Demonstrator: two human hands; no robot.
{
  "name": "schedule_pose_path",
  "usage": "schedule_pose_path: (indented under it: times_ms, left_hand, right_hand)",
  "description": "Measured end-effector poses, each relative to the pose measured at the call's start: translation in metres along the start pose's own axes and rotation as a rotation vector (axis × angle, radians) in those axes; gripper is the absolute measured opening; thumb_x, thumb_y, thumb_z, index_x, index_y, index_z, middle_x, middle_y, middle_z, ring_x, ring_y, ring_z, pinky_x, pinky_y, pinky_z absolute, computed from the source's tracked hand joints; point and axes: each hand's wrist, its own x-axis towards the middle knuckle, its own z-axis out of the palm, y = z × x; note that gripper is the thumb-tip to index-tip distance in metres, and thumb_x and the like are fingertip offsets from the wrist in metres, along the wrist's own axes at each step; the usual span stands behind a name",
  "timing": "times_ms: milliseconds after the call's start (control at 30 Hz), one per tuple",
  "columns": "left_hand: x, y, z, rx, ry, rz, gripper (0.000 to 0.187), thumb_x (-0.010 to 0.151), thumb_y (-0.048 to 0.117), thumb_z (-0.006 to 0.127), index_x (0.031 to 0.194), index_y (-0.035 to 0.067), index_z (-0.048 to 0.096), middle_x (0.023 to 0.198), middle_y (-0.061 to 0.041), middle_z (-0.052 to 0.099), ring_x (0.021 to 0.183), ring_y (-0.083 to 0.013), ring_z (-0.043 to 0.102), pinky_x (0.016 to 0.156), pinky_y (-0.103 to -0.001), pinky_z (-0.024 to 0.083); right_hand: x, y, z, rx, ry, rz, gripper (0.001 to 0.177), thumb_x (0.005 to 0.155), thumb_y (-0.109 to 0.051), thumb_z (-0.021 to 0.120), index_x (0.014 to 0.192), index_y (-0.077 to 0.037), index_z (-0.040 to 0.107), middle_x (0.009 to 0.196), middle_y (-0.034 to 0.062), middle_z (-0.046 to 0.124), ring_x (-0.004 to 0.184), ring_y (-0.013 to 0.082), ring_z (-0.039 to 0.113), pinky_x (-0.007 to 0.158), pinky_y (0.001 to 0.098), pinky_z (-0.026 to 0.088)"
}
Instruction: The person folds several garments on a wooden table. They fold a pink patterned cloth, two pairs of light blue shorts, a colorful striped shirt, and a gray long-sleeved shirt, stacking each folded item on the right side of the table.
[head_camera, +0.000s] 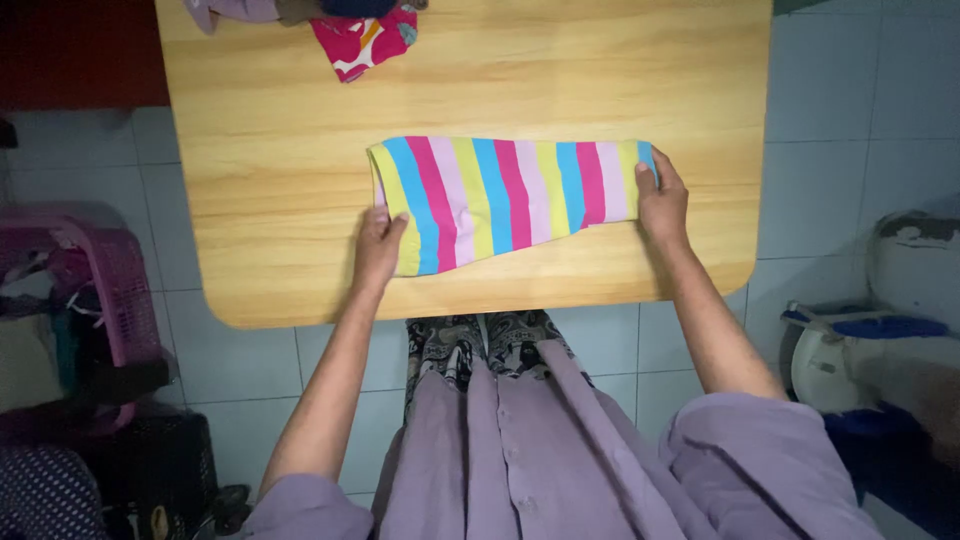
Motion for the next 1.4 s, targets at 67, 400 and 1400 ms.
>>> schedule_pose_path:
  times_ms: [67,400,1400]
  left_hand:
    - [-0.005,-0.002,0.007,-0.044,-0.011,0.074,0.025,0.102,0.017,0.068,0.121,0.001,0.061,0.099,-0.012,0.074,0.089,-0.0139,0.067,0.077,-0.030,0.054]
    - [-0.006,0.037,-0.016,0.018,0.102,0.308,0.032,0.110,0.015,0.057,0.139,0.004,0.052,0.093,-0.007,0.066,0.083,-0.0140,0.062,0.074,-0.030,0.051]
    - [-0.008,0.039,0.112,0.651,0.071,0.652,0.042,0.096,0.005,0.060,0.136,0.013,0.064,0.134,-0.009,0.062,0.127,-0.0279,0.058,0.113,-0.042,0.044]
  right_hand:
    - [-0.003,-0.012,0.001,-0.036,-0.003,-0.108,0.039,0.107,-0.019,0.055,0.142,-0.003,0.058,0.133,0.0124,0.068,0.122,0.0177,0.062,0.105,0.0317,0.046]
    - [-0.014,-0.020,0.010,-0.184,0.168,-0.293,0.038,0.112,-0.022,0.058,0.144,-0.002,0.055,0.127,0.0200,0.069,0.118,0.0258,0.066,0.101,0.0363,0.049]
    - [-0.025,-0.021,0.097,-0.353,-0.057,-0.614,0.020,0.100,-0.005,0.061,0.120,-0.004,0.065,0.118,0.0217,0.059,0.113,0.0402,0.057,0.099,0.0488,0.046]
